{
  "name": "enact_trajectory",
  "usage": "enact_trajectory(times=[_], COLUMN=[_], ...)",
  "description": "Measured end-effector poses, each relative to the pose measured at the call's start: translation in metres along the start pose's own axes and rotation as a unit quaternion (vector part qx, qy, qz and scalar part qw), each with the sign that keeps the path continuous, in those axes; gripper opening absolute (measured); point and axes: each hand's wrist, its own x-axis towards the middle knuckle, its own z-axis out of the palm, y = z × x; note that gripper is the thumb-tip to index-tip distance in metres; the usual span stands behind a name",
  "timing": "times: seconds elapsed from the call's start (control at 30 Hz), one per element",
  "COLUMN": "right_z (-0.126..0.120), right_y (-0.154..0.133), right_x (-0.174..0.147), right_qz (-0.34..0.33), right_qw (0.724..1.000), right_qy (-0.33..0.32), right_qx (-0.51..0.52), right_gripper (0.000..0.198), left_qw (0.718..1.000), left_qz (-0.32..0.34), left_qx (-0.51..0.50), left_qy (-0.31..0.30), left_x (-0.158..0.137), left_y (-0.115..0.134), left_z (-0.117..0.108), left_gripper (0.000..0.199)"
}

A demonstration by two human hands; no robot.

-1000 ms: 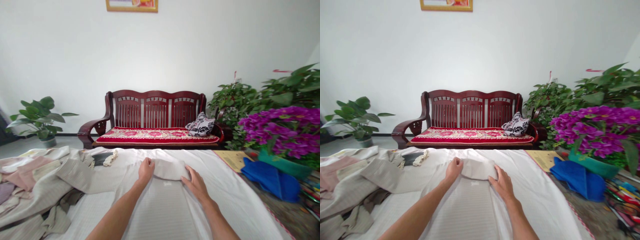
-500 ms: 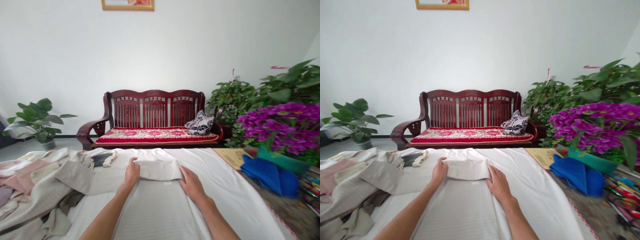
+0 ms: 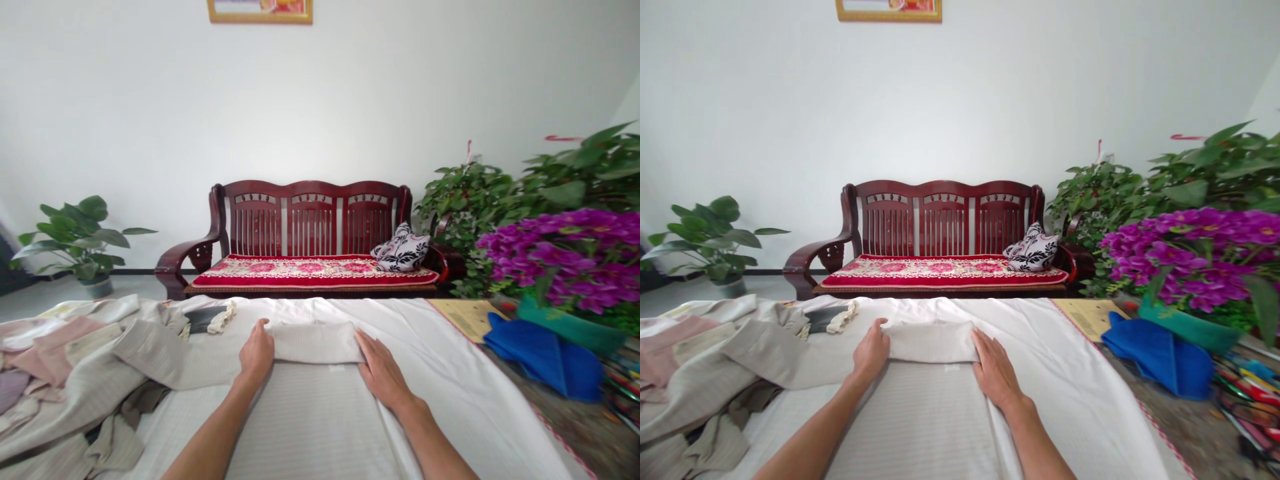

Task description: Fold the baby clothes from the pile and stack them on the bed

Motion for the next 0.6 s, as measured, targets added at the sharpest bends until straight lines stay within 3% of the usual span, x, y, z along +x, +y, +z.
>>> enact_trajectory(times=[0.2, 0.33, 0.47, 0.6], right_z=[-0.004, -0.003, -0.003, -0.008], right_y=[-0.003, 0.003, 0.012, 0.002], right_x=[0.000, -0.002, 0.001, 0.025], right_qz=[-0.021, -0.025, 0.008, 0.012], right_qw=[0.997, 0.999, 0.999, 1.000], right_qy=[-0.064, -0.038, 0.033, 0.007], right_qx=[-0.031, -0.008, 0.011, -0.007], right_gripper=[0.062, 0.049, 0.051, 0.055], left_qw=[0.997, 0.995, 0.982, 0.969], left_qz=[0.018, 0.017, 0.134, 0.243], left_qx=[0.076, 0.102, 0.106, 0.035], left_qy=[-0.021, 0.002, 0.076, 0.039], left_x=[-0.002, -0.005, -0.009, -0.019], left_y=[-0.008, -0.012, -0.006, 0.011], left_z=[0.000, -0.005, -0.013, -0.006], left_gripper=[0.041, 0.040, 0.040, 0.041])
